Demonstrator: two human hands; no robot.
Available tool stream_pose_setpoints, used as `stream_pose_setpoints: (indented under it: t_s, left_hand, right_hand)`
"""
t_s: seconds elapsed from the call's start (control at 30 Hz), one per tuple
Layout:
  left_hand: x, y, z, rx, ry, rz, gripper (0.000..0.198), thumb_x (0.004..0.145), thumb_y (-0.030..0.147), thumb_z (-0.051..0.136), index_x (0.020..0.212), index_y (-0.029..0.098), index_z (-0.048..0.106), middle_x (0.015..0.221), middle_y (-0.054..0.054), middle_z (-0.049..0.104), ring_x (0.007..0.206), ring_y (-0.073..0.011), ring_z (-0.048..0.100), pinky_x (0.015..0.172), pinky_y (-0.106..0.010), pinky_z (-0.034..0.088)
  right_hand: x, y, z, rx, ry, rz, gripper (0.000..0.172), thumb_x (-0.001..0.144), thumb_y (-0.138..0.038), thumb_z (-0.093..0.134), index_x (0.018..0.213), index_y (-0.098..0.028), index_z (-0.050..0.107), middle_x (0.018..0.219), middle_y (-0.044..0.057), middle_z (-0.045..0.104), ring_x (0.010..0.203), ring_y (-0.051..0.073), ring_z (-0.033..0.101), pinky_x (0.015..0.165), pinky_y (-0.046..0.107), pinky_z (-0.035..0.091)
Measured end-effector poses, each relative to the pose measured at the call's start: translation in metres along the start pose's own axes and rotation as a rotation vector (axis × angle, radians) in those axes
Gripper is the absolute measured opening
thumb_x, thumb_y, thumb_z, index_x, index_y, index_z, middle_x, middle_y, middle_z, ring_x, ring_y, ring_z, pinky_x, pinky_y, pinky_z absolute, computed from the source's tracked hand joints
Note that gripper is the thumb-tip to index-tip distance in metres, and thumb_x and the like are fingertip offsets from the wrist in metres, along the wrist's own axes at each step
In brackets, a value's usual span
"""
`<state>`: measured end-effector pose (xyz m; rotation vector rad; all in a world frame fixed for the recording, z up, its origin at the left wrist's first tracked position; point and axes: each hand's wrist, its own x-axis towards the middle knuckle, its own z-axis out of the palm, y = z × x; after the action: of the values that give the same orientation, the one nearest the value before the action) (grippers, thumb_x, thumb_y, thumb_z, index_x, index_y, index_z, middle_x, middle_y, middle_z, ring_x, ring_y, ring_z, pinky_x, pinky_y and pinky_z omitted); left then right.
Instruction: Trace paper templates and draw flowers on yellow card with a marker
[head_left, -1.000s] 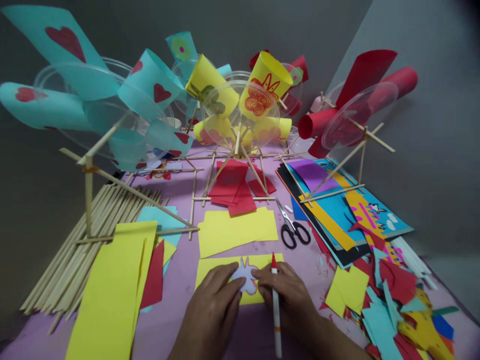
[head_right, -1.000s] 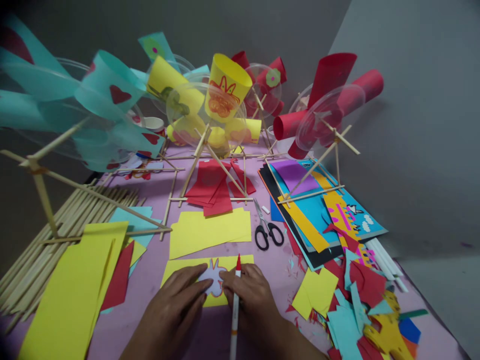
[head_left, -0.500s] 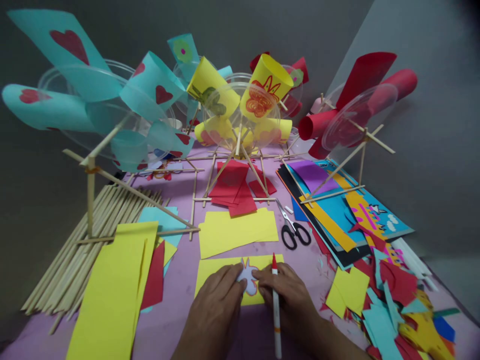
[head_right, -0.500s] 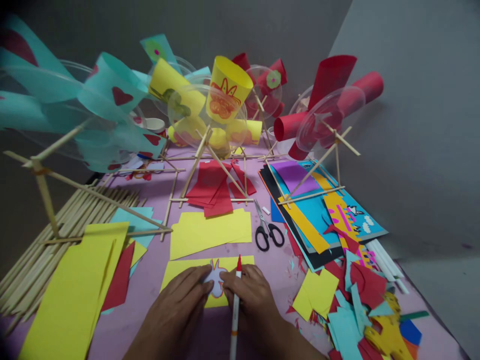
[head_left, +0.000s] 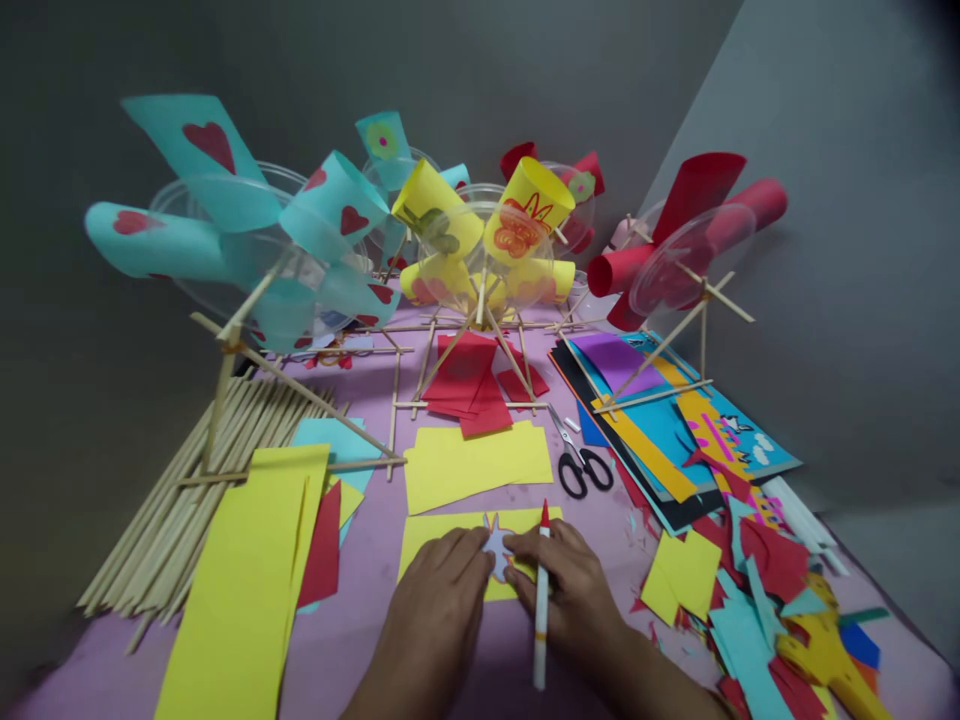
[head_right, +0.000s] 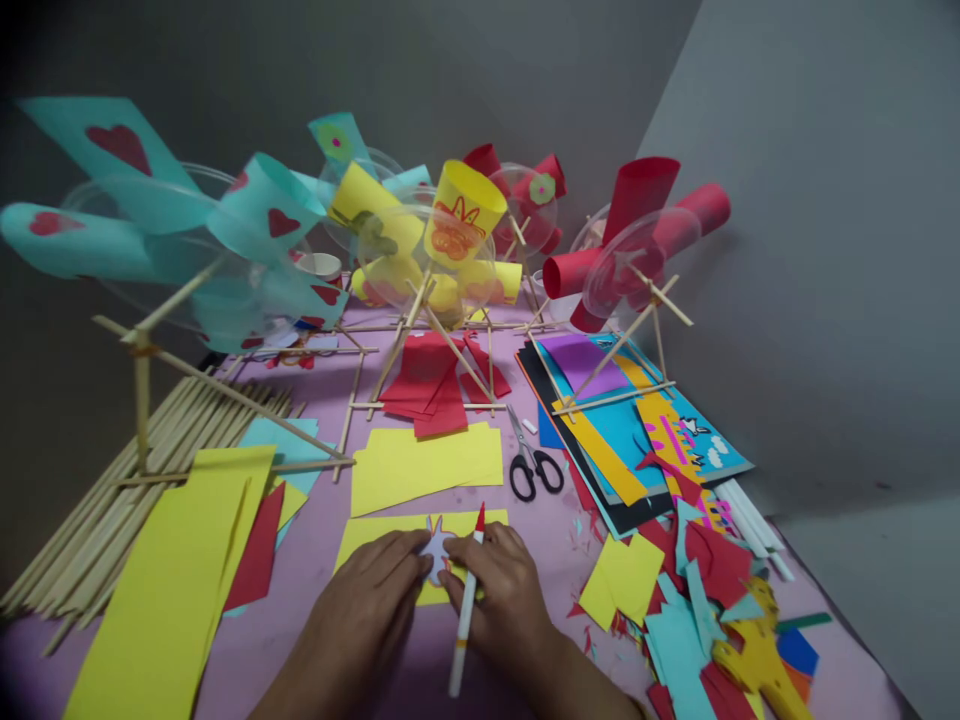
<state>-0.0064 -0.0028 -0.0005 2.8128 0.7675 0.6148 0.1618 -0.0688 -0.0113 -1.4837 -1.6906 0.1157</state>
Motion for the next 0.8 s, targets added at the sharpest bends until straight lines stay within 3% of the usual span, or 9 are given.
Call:
stream_pose_setpoints:
  t_s: [0.2,0.4,0.63,0.8]
  left_hand:
    - [-0.001,0.0,-0.002,-0.065,0.015,-0.06,0.025,0.084,0.009,0.045,0.1,0.019,0.062,0.11,-0.008,0.066,0.1,-0.0225,0.061,0.085,-0.04,0.052]
    - [-0.016,0.01,-0.013,0.027,0.222,-0.069,0.034,0.083,0.008,0.039,0.11,0.015,0.058,0.108,-0.011,0.066,0.099,-0.0232,0.062,0.082,-0.04,0.054]
    - [-0.019,0.049,0.021,0.164,0.243,-0.055,0.046,0.079,0.003,0.037,0.122,0.012,0.048,0.112,-0.011,0.066,0.1,-0.0217,0.062,0.085,-0.033,0.051]
    - [-0.018,0.056,0.036,0.23,0.211,-0.158,0.051,0.075,-0.002,0.034,0.121,0.011,0.05,0.109,-0.013,0.065,0.097,-0.0228,0.063,0.084,-0.034,0.051]
  right_hand:
    - [-0.001,-0.008,0.004,-0.086,-0.056,0.105,0.013,0.079,-0.01,0.06,0.087,-0.021,0.063,0.073,0.005,0.066,0.07,0.023,0.054,0.062,0.033,0.044]
    - [0.003,-0.013,0.004,-0.097,-0.048,0.117,0.017,0.075,-0.006,0.061,0.082,-0.022,0.062,0.072,0.003,0.064,0.068,0.021,0.056,0.061,0.029,0.044]
    - [0.002,-0.016,0.003,-0.093,-0.02,0.071,0.022,0.074,-0.003,0.054,0.082,-0.022,0.062,0.068,0.002,0.064,0.066,0.021,0.056,0.058,0.028,0.044]
    - [0.002,-0.014,0.004,-0.084,-0.03,0.039,0.019,0.076,-0.004,0.053,0.08,-0.021,0.062,0.068,0.002,0.065,0.065,0.021,0.056,0.059,0.029,0.044]
